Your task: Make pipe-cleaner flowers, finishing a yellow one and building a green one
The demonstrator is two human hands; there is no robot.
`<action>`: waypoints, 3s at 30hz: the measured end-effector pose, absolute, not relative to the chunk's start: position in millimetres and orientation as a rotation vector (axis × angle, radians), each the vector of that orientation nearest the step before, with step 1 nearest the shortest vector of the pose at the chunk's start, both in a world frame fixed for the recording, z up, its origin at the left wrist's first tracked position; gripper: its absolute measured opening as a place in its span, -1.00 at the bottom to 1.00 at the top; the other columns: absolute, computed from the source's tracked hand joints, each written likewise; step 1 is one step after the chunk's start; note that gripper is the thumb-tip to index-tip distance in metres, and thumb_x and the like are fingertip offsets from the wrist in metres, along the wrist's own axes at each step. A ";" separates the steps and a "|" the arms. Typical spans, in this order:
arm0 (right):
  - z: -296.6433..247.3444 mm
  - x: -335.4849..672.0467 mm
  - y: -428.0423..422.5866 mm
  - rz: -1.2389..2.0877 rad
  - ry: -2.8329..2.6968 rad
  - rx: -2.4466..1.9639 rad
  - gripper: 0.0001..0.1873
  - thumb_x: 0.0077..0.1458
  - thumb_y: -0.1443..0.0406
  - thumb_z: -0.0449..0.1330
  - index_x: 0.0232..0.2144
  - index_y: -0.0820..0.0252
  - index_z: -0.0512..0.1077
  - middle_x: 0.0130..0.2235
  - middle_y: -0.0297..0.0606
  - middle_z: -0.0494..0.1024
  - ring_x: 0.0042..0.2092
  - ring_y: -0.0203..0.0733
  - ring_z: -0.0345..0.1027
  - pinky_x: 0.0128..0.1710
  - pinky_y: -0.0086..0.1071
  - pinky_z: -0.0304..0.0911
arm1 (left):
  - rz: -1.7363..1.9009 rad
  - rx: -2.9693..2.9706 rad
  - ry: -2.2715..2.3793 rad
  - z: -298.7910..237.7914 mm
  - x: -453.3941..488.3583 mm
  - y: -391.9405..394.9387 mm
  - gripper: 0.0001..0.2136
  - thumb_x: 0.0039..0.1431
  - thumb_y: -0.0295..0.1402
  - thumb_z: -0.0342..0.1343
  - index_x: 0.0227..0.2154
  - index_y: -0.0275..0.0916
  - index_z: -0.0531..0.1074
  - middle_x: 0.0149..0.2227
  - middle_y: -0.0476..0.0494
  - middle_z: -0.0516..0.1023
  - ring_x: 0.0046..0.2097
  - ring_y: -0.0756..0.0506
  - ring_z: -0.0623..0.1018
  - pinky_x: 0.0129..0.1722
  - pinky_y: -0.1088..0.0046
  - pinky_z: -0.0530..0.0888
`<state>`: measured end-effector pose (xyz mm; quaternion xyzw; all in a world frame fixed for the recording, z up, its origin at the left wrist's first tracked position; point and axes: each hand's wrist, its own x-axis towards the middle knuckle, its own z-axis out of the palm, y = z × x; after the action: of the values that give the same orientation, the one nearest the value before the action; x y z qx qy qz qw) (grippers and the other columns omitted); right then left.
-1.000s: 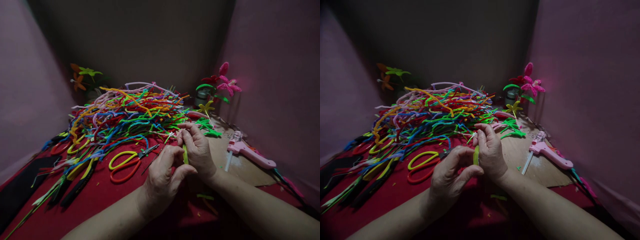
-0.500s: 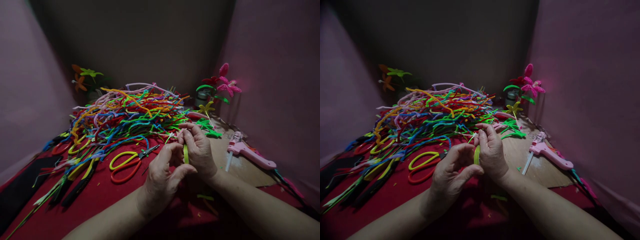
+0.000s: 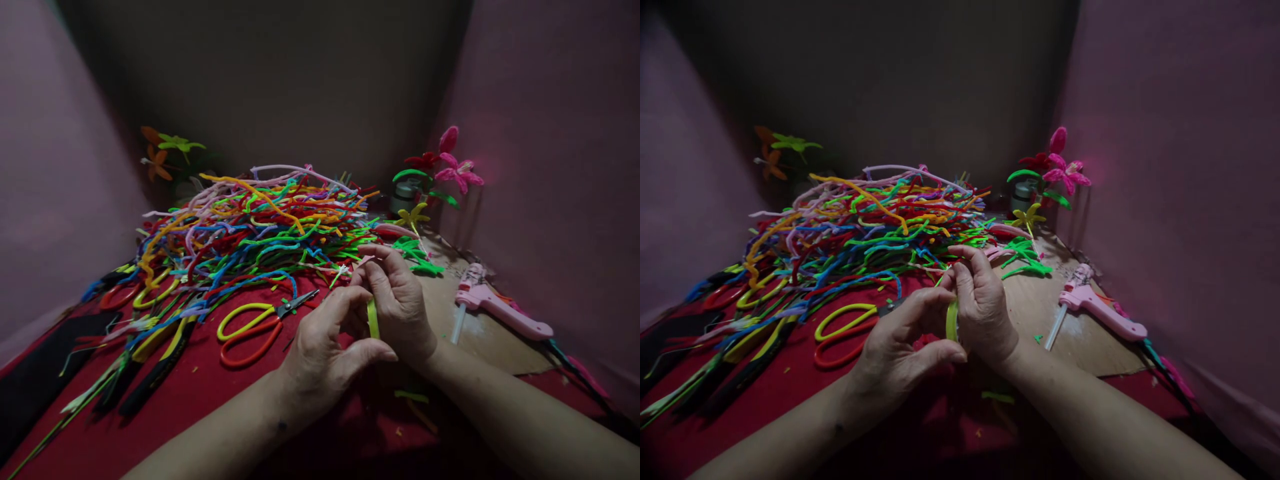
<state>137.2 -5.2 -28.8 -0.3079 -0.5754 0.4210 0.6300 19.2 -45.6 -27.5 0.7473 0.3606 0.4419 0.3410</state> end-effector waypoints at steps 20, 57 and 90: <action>-29.5 138.0 -5.7 0.887 -1.318 -0.749 -0.82 0.16 0.34 -0.04 -0.17 0.12 0.25 -0.51 -0.41 0.33 -0.47 -0.36 0.22 -0.49 -0.47 0.13 | 1.333 2.185 0.894 -33.3 20.3 -54.1 -0.89 0.04 -0.40 0.13 -0.39 -0.25 0.30 -0.43 -0.05 0.36 -0.36 0.01 0.39 -0.33 0.48 0.40; -30.3 138.6 -2.1 0.858 -1.333 -0.769 -0.83 0.16 0.33 -0.04 -0.18 0.13 0.25 -0.51 -0.41 0.32 -0.49 -0.37 0.20 -0.50 -0.46 0.14 | 1.341 2.183 0.916 -34.5 20.7 -48.7 -0.74 0.03 -0.42 0.14 -0.20 -0.26 0.28 -0.29 -0.12 0.38 -0.26 -0.02 0.42 -0.25 0.46 0.41; -31.4 139.1 5.3 0.972 -1.210 -0.924 -0.86 0.11 0.33 -0.04 -0.27 0.18 0.26 -0.54 -0.43 0.31 -0.47 -0.33 0.21 -0.41 -0.41 0.18 | 1.373 2.191 0.991 -40.6 24.3 -44.2 -0.64 -0.02 -0.39 0.18 -0.15 -0.26 0.24 -0.25 -0.13 0.39 -0.23 -0.04 0.45 -0.24 0.45 0.44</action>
<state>139.1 5.3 -31.4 -0.4016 -0.5262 0.4226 0.6190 24.3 -44.2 -40.6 0.7776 0.3516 0.4872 0.1852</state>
